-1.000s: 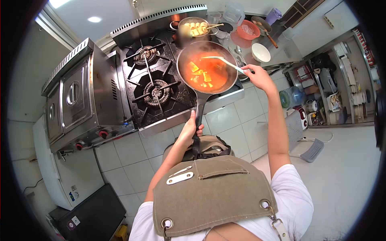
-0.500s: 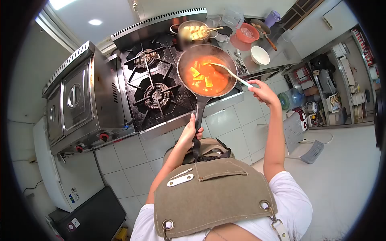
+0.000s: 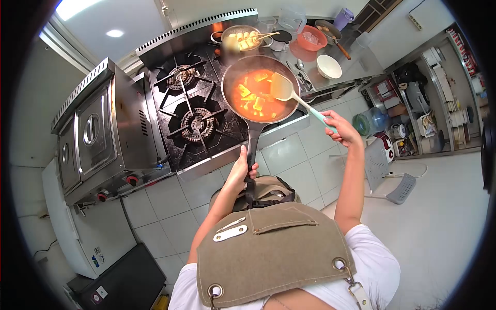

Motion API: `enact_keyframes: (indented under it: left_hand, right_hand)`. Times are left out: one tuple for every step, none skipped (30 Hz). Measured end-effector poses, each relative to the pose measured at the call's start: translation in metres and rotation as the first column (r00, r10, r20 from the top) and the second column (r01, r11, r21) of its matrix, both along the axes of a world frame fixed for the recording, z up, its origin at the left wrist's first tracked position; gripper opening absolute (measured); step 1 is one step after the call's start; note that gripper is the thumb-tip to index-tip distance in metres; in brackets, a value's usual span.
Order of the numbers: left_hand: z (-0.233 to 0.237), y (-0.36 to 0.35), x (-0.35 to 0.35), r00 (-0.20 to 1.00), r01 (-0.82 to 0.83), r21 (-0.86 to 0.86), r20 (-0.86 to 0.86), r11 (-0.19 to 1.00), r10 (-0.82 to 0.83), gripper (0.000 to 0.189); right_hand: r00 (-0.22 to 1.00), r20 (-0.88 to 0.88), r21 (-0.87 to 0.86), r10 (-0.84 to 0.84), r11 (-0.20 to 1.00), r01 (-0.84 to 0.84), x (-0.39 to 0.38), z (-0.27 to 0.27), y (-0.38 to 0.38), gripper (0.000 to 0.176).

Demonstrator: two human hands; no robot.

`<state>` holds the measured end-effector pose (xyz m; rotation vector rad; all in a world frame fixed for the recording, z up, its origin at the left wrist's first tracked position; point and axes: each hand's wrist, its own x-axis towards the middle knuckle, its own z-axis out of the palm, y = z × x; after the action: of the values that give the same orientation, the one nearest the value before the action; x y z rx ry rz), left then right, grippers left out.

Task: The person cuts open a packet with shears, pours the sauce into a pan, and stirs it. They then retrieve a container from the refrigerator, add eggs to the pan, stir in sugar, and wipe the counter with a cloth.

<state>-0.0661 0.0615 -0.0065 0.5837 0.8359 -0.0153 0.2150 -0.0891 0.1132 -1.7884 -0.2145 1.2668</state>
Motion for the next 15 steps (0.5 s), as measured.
enact_keyframes:
  left_hand:
    - [0.000,0.000,0.001,1.000,0.006,0.019,-0.004,1.000,-0.006,0.050]
    - [-0.001,0.000,0.001,1.000,0.008,0.021,-0.003,1.000,-0.008,0.050]
    - [-0.001,0.000,0.001,1.000,0.006,0.021,0.000,1.000,-0.006,0.051]
    - [-0.001,0.000,0.001,1.000,0.003,0.020,0.004,1.000,-0.003,0.051]
    - [-0.001,-0.001,0.000,1.000,0.003,0.019,0.004,1.000,-0.003,0.051]
    - [0.001,-0.001,0.000,1.000,0.001,0.023,0.007,1.000,-0.001,0.052]
    - [0.002,0.000,0.001,1.000,-0.004,0.026,0.010,1.000,0.004,0.052]
    - [0.002,0.000,0.001,1.000,-0.007,0.024,0.010,1.000,0.007,0.052]
    - [0.001,0.000,0.001,1.000,-0.004,0.023,0.008,1.000,0.004,0.052]
    - [0.001,0.000,0.001,1.000,0.001,0.022,0.006,1.000,-0.001,0.053]
    - [0.001,-0.001,0.001,1.000,-0.019,0.005,0.013,1.000,0.019,0.048]
    - [0.000,-0.001,0.001,1.000,-0.017,0.003,0.012,1.000,0.017,0.048]
    - [-0.001,-0.001,0.000,1.000,-0.015,0.004,0.022,1.000,0.015,0.048]
    - [-0.002,-0.001,0.000,0.999,-0.014,0.005,0.031,1.000,0.014,0.048]
    - [-0.002,0.000,-0.001,0.999,-0.013,0.006,0.031,1.000,0.013,0.048]
  right_hand:
    - [0.999,0.047,-0.040,0.001,0.999,0.001,0.002,-0.007,0.002,0.022]
    - [0.996,0.094,-0.080,0.004,0.997,0.003,0.003,-0.013,0.004,0.022]
    - [0.995,0.095,-0.079,0.002,0.997,0.005,0.003,-0.017,0.006,0.022]
    - [0.997,0.074,-0.075,-0.009,0.997,0.015,0.002,-0.020,0.008,0.021]
    - [0.998,0.052,-0.073,-0.020,0.997,0.024,0.001,-0.021,0.010,0.020]
    - [0.998,0.053,-0.074,-0.018,0.997,0.022,-0.002,-0.020,0.010,0.020]
    - [1.000,-0.023,-0.001,-0.021,1.000,0.021,-0.005,-0.018,0.011,0.020]
    - [0.995,-0.101,0.069,-0.020,0.997,0.027,-0.009,-0.016,0.011,0.020]
    - [0.991,-0.136,0.116,0.001,0.993,0.015,-0.013,-0.014,0.012,0.021]
    - [0.991,-0.137,0.111,-0.002,0.994,0.018,-0.017,-0.011,0.014,0.021]
    - [0.990,-0.142,0.138,0.017,0.990,0.002,-0.020,-0.007,0.017,0.021]
    - [0.988,-0.147,0.165,0.039,0.986,-0.014,-0.022,-0.006,0.018,0.022]
    - [0.991,-0.135,0.166,0.026,0.986,-0.003,-0.021,-0.007,0.019,0.021]
    - [0.990,-0.136,0.166,0.026,0.986,-0.003,-0.020,-0.009,0.020,0.021]
    - [0.997,-0.079,0.112,0.003,0.994,0.006,-0.019,-0.011,0.022,0.021]
